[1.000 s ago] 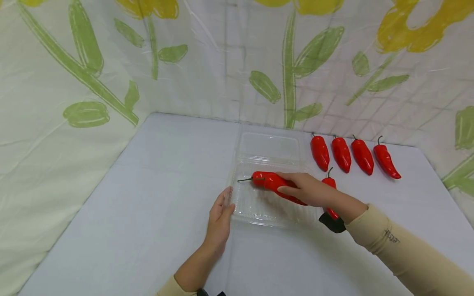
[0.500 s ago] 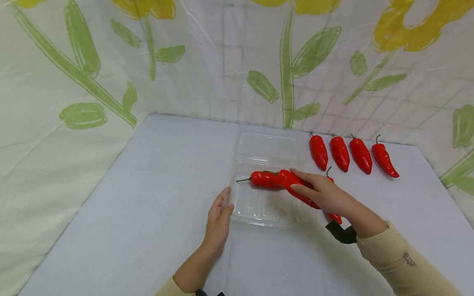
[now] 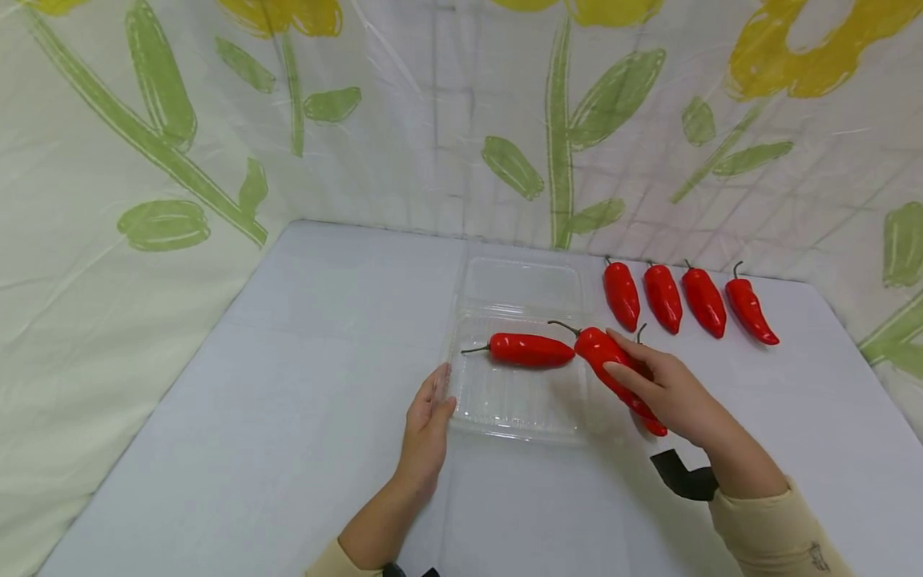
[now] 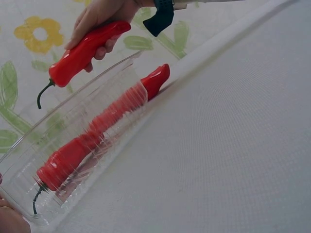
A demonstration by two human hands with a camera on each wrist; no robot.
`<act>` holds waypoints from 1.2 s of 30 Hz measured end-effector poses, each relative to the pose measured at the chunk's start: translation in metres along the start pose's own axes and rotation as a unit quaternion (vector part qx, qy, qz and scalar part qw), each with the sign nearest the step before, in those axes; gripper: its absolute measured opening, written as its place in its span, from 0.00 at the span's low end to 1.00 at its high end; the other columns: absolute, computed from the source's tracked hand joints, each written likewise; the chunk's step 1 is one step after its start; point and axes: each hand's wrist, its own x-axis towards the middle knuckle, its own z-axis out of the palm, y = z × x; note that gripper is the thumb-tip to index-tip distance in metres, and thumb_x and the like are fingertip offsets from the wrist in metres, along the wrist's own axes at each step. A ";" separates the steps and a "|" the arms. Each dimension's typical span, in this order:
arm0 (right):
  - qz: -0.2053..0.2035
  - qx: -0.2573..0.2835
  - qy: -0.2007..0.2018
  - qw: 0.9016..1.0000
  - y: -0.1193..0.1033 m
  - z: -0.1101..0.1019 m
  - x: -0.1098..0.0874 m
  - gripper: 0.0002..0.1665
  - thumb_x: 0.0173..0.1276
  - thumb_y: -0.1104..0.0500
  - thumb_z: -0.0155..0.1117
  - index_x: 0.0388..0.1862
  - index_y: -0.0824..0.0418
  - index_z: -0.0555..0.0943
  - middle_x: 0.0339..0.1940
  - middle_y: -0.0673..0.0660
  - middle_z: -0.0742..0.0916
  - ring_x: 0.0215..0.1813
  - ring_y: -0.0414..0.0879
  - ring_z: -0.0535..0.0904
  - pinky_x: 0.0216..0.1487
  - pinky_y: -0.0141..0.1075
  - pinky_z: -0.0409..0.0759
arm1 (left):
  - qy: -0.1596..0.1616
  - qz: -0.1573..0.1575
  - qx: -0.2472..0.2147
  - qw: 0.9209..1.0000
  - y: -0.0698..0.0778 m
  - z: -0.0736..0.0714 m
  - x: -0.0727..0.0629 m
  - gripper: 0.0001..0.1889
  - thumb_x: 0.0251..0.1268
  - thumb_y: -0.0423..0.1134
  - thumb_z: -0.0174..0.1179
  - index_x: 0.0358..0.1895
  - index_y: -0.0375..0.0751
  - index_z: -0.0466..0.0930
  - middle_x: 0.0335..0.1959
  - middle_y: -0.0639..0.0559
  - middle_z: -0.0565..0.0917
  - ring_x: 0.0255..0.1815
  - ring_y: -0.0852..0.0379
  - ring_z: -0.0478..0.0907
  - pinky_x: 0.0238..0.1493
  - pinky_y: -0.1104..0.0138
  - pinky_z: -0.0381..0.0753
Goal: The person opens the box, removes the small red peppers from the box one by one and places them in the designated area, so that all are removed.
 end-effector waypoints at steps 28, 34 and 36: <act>0.107 0.020 0.126 0.986 0.067 -0.038 -0.029 0.40 0.71 0.42 0.44 0.75 0.56 0.46 0.55 0.71 0.74 0.38 0.42 0.74 0.28 0.34 0.81 | 0.001 -0.003 -0.003 1.000 0.002 0.004 0.002 0.26 0.70 0.31 0.38 0.71 0.40 0.52 0.75 0.50 0.54 0.76 0.53 0.47 0.74 0.56 0.50; 0.132 0.046 0.137 0.981 0.077 -0.042 -0.028 0.41 0.72 0.41 0.42 0.75 0.57 0.42 0.57 0.72 0.70 0.38 0.40 0.73 0.29 0.33 0.81 | 0.003 -0.009 0.003 1.000 0.002 0.003 0.001 0.26 0.71 0.32 0.38 0.72 0.41 0.51 0.75 0.53 0.54 0.76 0.55 0.47 0.73 0.58 0.51; 0.136 0.056 0.129 0.981 0.082 -0.044 -0.028 0.41 0.73 0.42 0.40 0.75 0.58 0.40 0.59 0.73 0.68 0.41 0.43 0.71 0.30 0.31 0.81 | 0.004 -0.013 0.003 1.000 0.001 0.003 0.001 0.26 0.71 0.32 0.39 0.72 0.42 0.51 0.75 0.54 0.55 0.76 0.56 0.48 0.73 0.59 0.52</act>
